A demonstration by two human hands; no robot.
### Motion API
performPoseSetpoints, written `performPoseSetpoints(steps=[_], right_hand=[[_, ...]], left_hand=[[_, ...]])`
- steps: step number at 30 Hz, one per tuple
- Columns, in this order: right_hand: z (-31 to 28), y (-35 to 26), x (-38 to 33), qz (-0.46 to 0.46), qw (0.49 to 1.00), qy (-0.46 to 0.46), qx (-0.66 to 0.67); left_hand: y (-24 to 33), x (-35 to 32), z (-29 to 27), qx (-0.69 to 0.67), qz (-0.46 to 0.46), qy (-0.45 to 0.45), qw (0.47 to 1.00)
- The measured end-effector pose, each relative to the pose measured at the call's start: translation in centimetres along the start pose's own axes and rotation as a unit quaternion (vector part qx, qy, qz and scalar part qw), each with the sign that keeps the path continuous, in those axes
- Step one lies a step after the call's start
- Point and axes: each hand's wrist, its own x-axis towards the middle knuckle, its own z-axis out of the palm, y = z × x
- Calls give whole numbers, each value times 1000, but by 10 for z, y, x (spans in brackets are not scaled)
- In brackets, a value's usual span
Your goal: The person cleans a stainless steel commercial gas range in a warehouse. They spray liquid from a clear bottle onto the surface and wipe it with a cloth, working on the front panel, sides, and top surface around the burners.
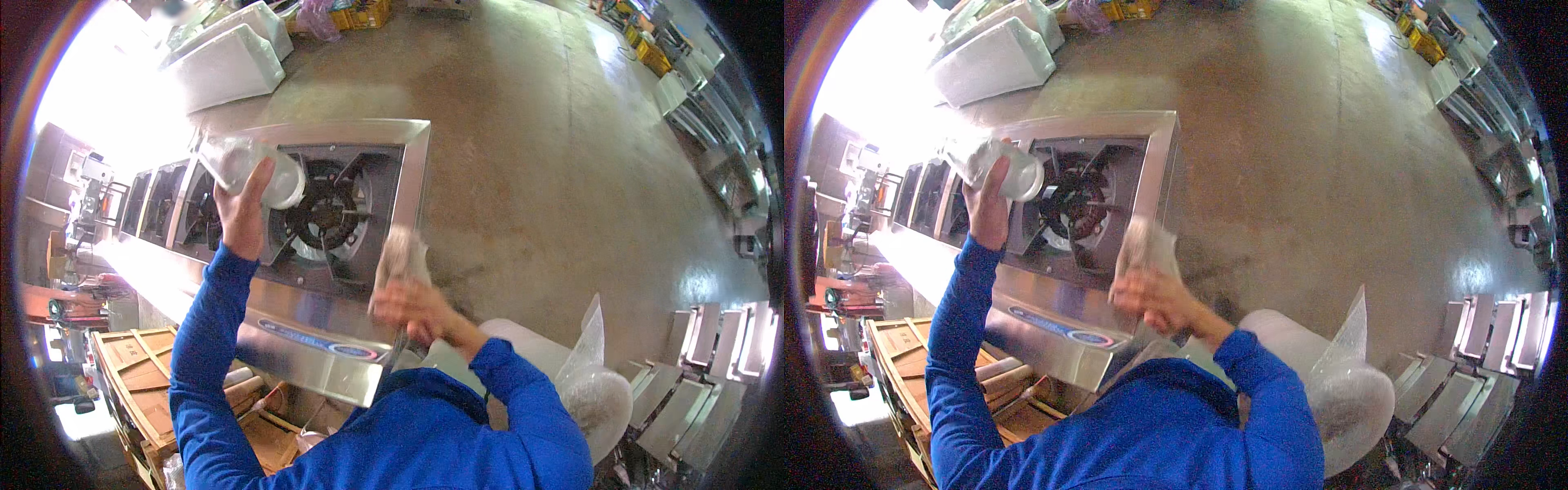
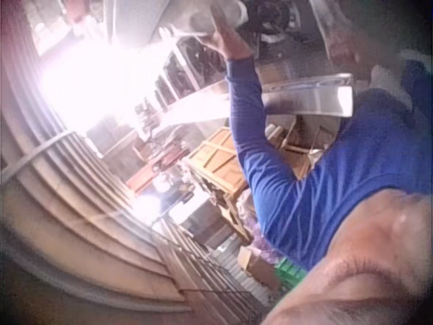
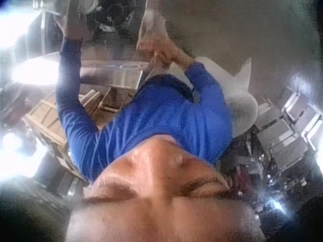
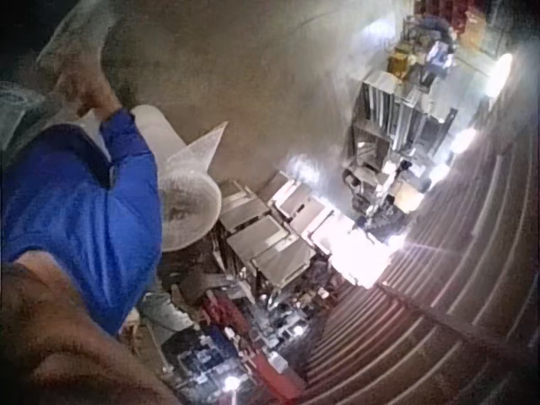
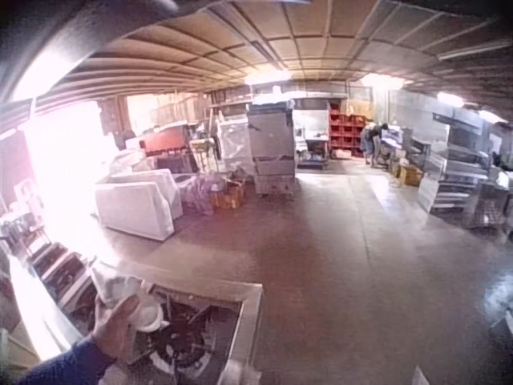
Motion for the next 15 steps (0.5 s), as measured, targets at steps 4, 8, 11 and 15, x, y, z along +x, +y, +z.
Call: performPoseSetpoints(steps=[4,8,11,15], right_hand=[[-1,-19,2,31,994,95,35],[2,-37,2,18,996,91,19],[-6,-16,17,-17,988,152,-34],[7,-3,27,102,963,251,20]], left_hand=[[1,-4,2,28,5,-36,999],[9,-9,6,14,22,-59,998],[12,-11,9,7,29,-63,998],[7,-13,9,5,19,-64,998]])
